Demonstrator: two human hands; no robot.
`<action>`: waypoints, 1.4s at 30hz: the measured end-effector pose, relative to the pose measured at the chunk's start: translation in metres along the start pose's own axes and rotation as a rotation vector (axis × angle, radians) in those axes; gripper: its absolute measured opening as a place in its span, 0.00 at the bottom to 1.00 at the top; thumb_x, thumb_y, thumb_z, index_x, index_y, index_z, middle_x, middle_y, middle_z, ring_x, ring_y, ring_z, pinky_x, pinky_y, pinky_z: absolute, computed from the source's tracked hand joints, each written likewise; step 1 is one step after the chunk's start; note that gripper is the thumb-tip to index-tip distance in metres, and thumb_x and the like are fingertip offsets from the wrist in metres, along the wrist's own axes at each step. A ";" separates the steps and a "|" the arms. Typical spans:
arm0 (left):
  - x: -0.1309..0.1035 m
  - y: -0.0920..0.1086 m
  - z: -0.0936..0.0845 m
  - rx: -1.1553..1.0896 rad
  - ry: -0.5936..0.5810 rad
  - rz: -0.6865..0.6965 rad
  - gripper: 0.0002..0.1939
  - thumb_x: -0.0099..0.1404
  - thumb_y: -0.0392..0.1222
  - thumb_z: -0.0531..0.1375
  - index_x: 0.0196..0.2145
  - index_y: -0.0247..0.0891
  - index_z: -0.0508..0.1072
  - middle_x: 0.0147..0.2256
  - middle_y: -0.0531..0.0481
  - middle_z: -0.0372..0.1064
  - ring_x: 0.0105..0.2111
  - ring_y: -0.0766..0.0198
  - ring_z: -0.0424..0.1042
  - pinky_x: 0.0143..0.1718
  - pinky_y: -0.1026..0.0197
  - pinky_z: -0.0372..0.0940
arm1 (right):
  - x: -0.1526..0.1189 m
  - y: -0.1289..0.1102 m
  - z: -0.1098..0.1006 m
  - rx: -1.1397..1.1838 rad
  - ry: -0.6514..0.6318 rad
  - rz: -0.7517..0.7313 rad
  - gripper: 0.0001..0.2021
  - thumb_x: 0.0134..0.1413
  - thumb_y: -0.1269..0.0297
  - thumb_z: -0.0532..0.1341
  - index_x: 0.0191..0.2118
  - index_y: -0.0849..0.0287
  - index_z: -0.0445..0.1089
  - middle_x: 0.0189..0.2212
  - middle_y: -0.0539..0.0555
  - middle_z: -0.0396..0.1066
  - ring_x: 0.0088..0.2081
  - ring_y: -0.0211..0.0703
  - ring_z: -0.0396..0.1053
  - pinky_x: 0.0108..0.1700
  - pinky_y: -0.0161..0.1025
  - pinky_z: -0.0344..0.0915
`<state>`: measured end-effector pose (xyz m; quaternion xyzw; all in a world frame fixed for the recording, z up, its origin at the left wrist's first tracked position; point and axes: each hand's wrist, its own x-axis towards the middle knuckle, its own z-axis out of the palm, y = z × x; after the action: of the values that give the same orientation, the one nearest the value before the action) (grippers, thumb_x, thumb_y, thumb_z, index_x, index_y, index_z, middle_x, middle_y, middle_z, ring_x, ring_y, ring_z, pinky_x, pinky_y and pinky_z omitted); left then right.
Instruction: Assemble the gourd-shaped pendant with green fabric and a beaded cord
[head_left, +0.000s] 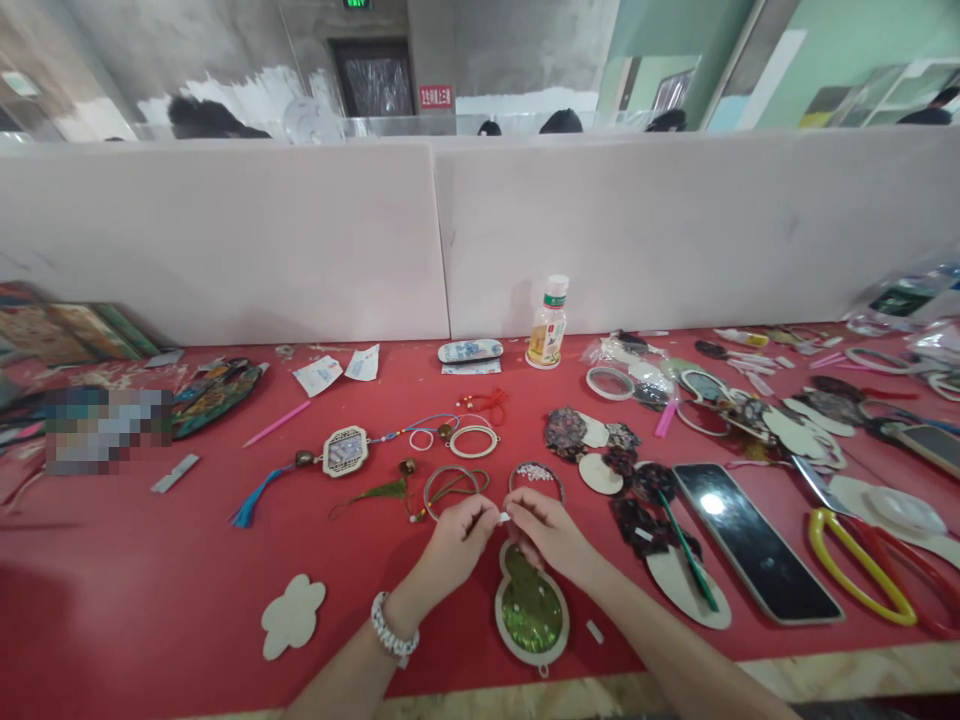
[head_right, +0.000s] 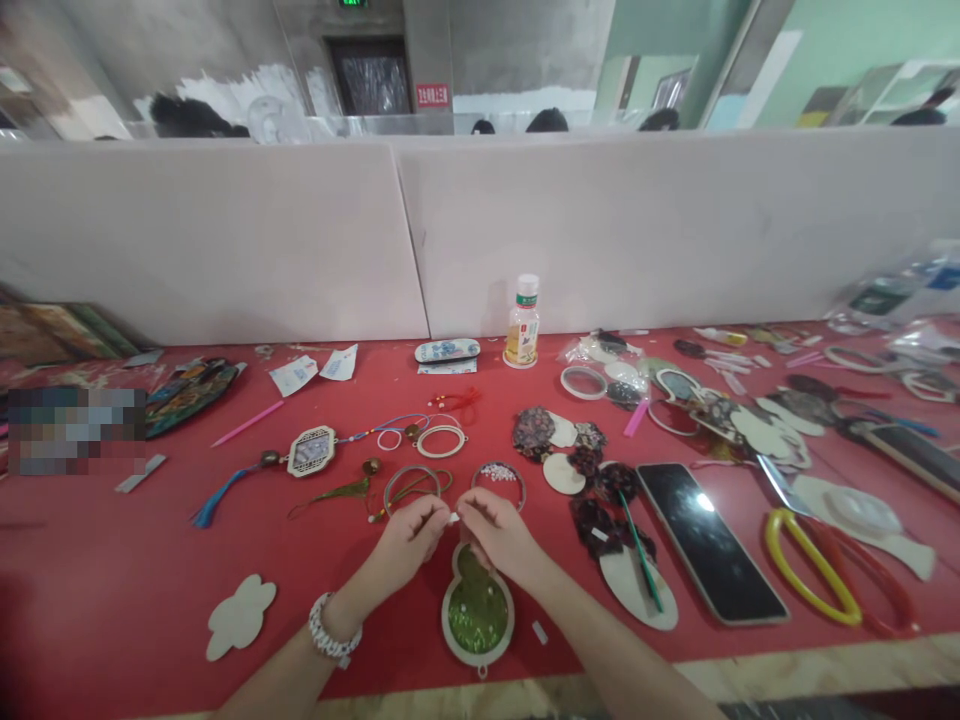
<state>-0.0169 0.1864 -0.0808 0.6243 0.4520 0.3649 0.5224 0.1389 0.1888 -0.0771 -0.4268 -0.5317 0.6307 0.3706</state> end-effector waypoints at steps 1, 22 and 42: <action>-0.001 0.001 0.000 0.056 0.003 0.019 0.13 0.63 0.45 0.49 0.26 0.35 0.64 0.16 0.59 0.54 0.16 0.72 0.52 0.18 0.69 0.51 | 0.000 0.001 0.001 -0.014 -0.005 0.002 0.11 0.53 0.55 0.53 0.29 0.58 0.59 0.15 0.41 0.57 0.09 0.25 0.50 0.10 0.25 0.43; -0.002 0.001 0.001 0.249 0.036 0.124 0.12 0.62 0.41 0.50 0.23 0.34 0.64 0.19 0.57 0.56 0.21 0.70 0.54 0.22 0.69 0.51 | -0.006 0.001 -0.001 -0.382 0.021 -0.132 0.09 0.54 0.62 0.52 0.26 0.60 0.59 0.17 0.44 0.55 0.18 0.30 0.52 0.19 0.28 0.48; -0.006 -0.001 0.004 -0.037 -0.041 -0.008 0.17 0.63 0.49 0.48 0.22 0.35 0.62 0.16 0.59 0.51 0.15 0.74 0.51 0.16 0.70 0.49 | -0.005 0.006 0.005 -0.659 0.108 -0.265 0.05 0.53 0.67 0.50 0.27 0.58 0.57 0.18 0.44 0.55 0.20 0.32 0.57 0.23 0.29 0.51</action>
<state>-0.0152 0.1799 -0.0827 0.6199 0.4370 0.3583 0.5444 0.1360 0.1814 -0.0821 -0.4834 -0.7369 0.3483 0.3194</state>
